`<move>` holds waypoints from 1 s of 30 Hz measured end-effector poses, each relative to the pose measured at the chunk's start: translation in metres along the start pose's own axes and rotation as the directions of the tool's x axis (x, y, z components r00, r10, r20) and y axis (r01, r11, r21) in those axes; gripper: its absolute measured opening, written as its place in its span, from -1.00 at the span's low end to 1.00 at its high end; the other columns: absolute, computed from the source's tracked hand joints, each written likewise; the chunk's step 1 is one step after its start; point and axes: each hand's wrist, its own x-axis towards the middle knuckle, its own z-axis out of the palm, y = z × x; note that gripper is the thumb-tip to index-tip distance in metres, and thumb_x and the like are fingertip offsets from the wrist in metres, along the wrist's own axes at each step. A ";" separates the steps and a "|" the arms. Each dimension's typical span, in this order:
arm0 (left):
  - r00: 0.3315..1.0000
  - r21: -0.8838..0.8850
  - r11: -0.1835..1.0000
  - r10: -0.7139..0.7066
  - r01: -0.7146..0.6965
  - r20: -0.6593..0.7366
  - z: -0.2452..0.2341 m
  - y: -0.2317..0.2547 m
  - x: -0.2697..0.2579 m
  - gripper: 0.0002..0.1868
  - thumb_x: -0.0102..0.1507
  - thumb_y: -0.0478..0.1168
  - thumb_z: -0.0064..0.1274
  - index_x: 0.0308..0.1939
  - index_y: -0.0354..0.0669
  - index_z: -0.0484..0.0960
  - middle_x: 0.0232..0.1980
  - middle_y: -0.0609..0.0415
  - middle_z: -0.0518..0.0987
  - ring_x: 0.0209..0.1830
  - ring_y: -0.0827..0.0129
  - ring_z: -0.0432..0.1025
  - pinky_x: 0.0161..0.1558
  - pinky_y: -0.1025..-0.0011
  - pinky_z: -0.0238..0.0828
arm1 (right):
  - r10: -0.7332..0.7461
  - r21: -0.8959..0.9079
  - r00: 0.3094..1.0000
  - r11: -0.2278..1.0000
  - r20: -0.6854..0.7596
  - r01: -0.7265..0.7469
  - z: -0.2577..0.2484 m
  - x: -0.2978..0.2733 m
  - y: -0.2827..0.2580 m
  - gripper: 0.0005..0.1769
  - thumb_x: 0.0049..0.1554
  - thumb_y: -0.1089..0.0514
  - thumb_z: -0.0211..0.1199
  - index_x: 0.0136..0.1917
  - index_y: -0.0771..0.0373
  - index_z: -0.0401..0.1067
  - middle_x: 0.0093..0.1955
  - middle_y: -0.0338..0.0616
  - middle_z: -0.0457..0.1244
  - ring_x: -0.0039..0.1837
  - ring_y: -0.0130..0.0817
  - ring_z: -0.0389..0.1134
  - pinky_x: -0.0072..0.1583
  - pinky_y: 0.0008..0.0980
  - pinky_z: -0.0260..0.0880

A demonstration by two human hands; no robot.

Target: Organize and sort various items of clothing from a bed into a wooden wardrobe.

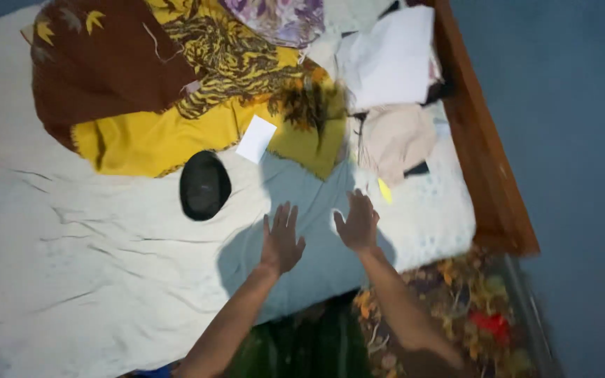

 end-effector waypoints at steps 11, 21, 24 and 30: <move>0.976 -0.122 0.969 -0.218 0.215 -0.012 0.145 -0.030 0.074 -0.06 0.23 0.13 0.08 0.62 0.11 0.02 0.67 -0.16 -0.08 0.66 -0.17 -0.23 0.41 -0.47 -0.39 | -0.164 0.084 0.957 0.978 -0.238 0.188 0.045 0.177 0.131 -0.23 0.15 0.01 0.40 0.51 0.35 0.23 0.49 0.27 0.14 0.51 0.24 0.11 0.50 0.13 0.08; 0.902 0.121 0.949 -0.231 0.292 -0.365 0.174 -0.026 0.079 -0.01 0.11 0.33 0.06 0.57 0.13 0.19 0.66 -0.14 0.01 0.66 -0.21 -0.19 0.42 -0.55 -0.44 | -0.016 0.026 0.872 0.999 -0.490 0.034 -0.045 0.329 0.149 0.05 0.17 -0.14 0.61 0.59 0.37 0.05 0.51 0.24 0.07 0.49 0.23 0.10 0.37 0.17 0.13; 0.874 0.054 0.957 -0.235 0.284 -0.425 0.171 -0.025 0.086 -0.04 0.12 0.26 0.06 0.55 0.09 0.19 0.66 -0.14 0.03 0.68 -0.16 -0.15 0.49 -0.52 -0.41 | 0.133 0.151 0.837 0.987 -0.531 -0.061 -0.054 0.332 0.122 0.17 -0.07 -0.23 0.70 0.51 0.31 0.09 0.39 0.15 0.19 0.37 0.10 0.24 0.29 0.05 0.29; 0.874 0.106 0.954 -0.207 0.280 -0.440 0.174 -0.023 0.095 -0.09 0.11 0.24 0.06 0.49 -0.01 0.28 0.59 -0.21 0.11 0.61 -0.23 -0.09 0.42 -0.50 -0.38 | 0.318 0.187 0.771 0.948 -0.552 -0.256 -0.019 0.329 0.100 -0.34 0.06 -0.07 0.57 0.28 0.28 0.41 0.15 0.07 0.36 0.21 0.10 0.38 0.25 -0.01 0.33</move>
